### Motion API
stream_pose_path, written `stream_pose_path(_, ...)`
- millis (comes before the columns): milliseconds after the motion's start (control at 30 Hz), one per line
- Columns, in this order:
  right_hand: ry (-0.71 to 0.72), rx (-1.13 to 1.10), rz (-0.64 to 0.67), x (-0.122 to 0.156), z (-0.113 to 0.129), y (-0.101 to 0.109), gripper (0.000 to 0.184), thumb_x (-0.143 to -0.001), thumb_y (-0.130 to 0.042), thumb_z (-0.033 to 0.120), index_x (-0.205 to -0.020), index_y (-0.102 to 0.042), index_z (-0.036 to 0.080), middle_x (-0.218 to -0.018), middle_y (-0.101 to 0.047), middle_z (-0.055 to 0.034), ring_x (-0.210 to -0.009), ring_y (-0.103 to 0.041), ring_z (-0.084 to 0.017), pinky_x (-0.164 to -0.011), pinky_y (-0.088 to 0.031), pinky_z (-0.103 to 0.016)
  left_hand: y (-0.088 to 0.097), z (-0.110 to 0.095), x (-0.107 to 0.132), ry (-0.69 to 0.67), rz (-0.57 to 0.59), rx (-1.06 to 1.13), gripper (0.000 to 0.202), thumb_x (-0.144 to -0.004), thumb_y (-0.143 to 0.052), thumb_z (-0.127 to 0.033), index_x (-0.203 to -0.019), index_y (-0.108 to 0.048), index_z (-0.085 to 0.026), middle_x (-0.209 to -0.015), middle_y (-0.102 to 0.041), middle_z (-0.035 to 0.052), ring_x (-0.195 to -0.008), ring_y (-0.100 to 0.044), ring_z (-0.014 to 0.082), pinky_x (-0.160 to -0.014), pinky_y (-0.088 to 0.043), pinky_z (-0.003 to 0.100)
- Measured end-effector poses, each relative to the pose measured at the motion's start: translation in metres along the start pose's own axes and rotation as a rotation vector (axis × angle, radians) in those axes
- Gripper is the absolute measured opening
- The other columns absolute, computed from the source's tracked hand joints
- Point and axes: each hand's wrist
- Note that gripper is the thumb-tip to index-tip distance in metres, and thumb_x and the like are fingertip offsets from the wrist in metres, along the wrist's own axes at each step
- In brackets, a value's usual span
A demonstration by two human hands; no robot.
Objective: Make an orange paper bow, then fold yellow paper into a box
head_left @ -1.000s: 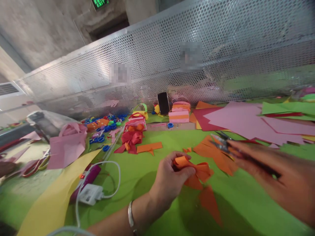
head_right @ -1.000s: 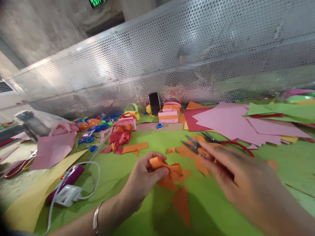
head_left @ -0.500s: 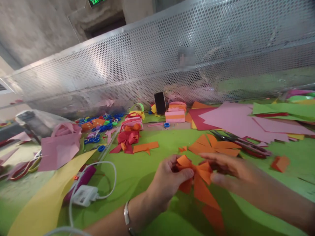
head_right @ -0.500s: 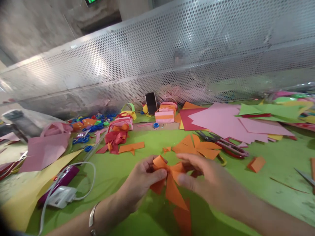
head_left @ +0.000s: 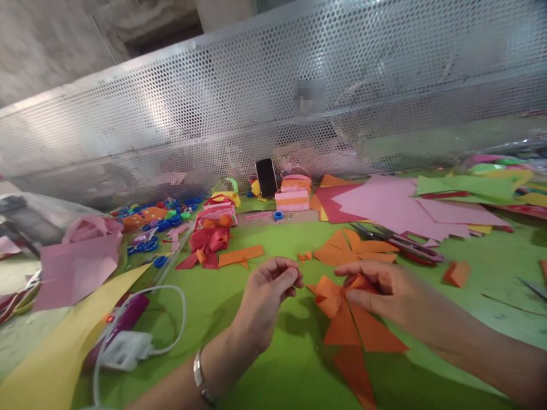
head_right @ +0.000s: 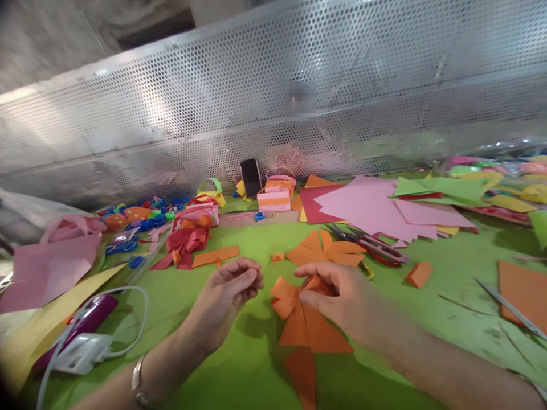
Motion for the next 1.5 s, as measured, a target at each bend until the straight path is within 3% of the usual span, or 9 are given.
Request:
stream_pose_path(133, -0.036, -0.082, -0.050, 0.002, 0.001, 0.002, 0.042, -0.076, -0.059, 0.045, -0.110, -0.069, 0.021, -0.097, -0.071, -0.0061, -0.087, -0.064, -0.022, -0.068, -0.048, -0.033, 0.002, -0.001, -0.001, 0.032, 0.008, -0.007, 0.027, -0.060, -0.079, -0.033, -0.073, -0.066, -0.013, -0.062, -0.064, 0.0016, -0.054, -0.054, 0.0096, -0.053, -0.035, 0.022)
stream_pose_path(367, -0.010, -0.114, -0.059, 0.001, 0.002, 0.000, 0.045, -0.075, -0.058, 0.042, -0.112, -0.067, 0.019, -0.082, -0.069, -0.0031, -0.083, -0.065, -0.022, -0.068, -0.049, -0.034, -0.001, 0.002, 0.004, -0.032, 0.067, -0.152, 0.050, -0.070, -0.071, -0.060, -0.079, -0.068, -0.012, -0.073, -0.067, 0.0063, -0.067, -0.059, 0.0145, -0.059, -0.042, 0.025)
stream_pose_path(500, 0.009, -0.069, 0.002, 0.001, 0.001, -0.003, 0.050, -0.074, -0.057, 0.042, -0.116, -0.063, 0.018, -0.088, -0.070, -0.0051, -0.087, -0.066, -0.024, -0.075, -0.051, -0.038, -0.013, 0.007, 0.008, -0.002, 0.226, -0.160, 0.048, -0.057, -0.085, -0.043, -0.091, -0.070, -0.012, -0.082, -0.071, 0.0065, -0.075, -0.062, 0.0165, -0.070, -0.046, 0.026)
stream_pose_path(667, 0.054, -0.029, 0.063, 0.007, 0.001, -0.005, 0.044, -0.077, -0.059, 0.036, -0.118, -0.062, 0.021, -0.089, -0.071, -0.0032, -0.081, -0.066, -0.021, -0.073, -0.052, -0.035, -0.020, 0.015, 0.008, -0.002, 0.161, -0.201, 0.027, -0.055, -0.077, -0.012, -0.081, -0.069, -0.014, -0.071, -0.068, 0.0008, -0.064, -0.059, 0.0116, -0.062, -0.043, 0.022)
stream_pose_path(1033, 0.058, -0.139, 0.116, 0.007, -0.002, -0.010, 0.044, -0.080, -0.058, 0.034, -0.122, -0.060, 0.020, -0.098, -0.073, -0.0053, -0.093, -0.069, -0.023, -0.079, -0.055, -0.036, -0.023, 0.011, 0.015, -0.096, 0.137, -0.303, 0.022, -0.058, -0.073, -0.010, -0.079, -0.068, -0.015, -0.071, -0.069, 0.0009, -0.065, -0.059, 0.0139, -0.061, -0.046, 0.023)
stream_pose_path(1200, 0.111, -0.060, 0.124, 0.009, -0.001, -0.009, 0.044, -0.082, -0.056, 0.028, -0.125, -0.059, 0.019, -0.102, -0.072, -0.0056, -0.091, -0.069, -0.020, -0.081, -0.057, -0.034, -0.019, 0.014, 0.017, -0.222, 0.158, -0.396, 0.029, -0.065, -0.069, -0.008, -0.092, -0.070, -0.018, -0.096, -0.074, 0.0060, -0.084, -0.066, 0.0198, -0.077, -0.049, 0.028)
stream_pose_path(1267, 0.159, -0.042, 0.100, 0.011, -0.003, -0.007, 0.045, -0.083, -0.058, 0.031, -0.126, -0.059, 0.021, -0.106, -0.072, -0.0070, -0.095, -0.069, -0.022, -0.084, -0.058, -0.037, -0.015, 0.011, 0.018, -0.336, 0.114, -0.496, 0.025, -0.066, -0.070, -0.006, -0.086, -0.070, -0.020, -0.088, -0.074, 0.0041, -0.078, -0.065, 0.0187, -0.074, -0.049, 0.028)
stream_pose_path(1400, 0.436, 0.110, 0.010, 0.015, -0.009, -0.001, 0.049, -0.080, -0.060, 0.025, -0.129, -0.058, 0.032, -0.127, -0.066, -0.0039, -0.121, -0.059, -0.025, -0.104, -0.046, -0.044, -0.004, -0.002, 0.021, -0.920, 0.066, -0.769, 0.025, -0.072, -0.065, -0.001, -0.062, -0.059, -0.022, -0.072, -0.073, 0.0007, -0.077, -0.065, 0.0183, -0.077, -0.048, 0.030)
stream_pose_path(1500, 0.567, 0.174, -0.038, 0.013, -0.008, 0.005, 0.050, -0.081, -0.057, 0.024, -0.129, -0.058, 0.038, -0.132, -0.063, -0.0004, -0.125, -0.055, -0.024, -0.102, -0.048, -0.041, 0.003, -0.012, 0.023, -1.233, -0.007, -0.891, 0.030, -0.075, -0.057, 0.003, -0.058, -0.056, -0.022, -0.079, -0.073, 0.0017, -0.084, -0.064, 0.0184, -0.081, -0.048, 0.030)
Point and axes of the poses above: each hand's wrist, its own x-axis away from the middle knuckle, its own y-axis out of the back of the hand, z = x × y
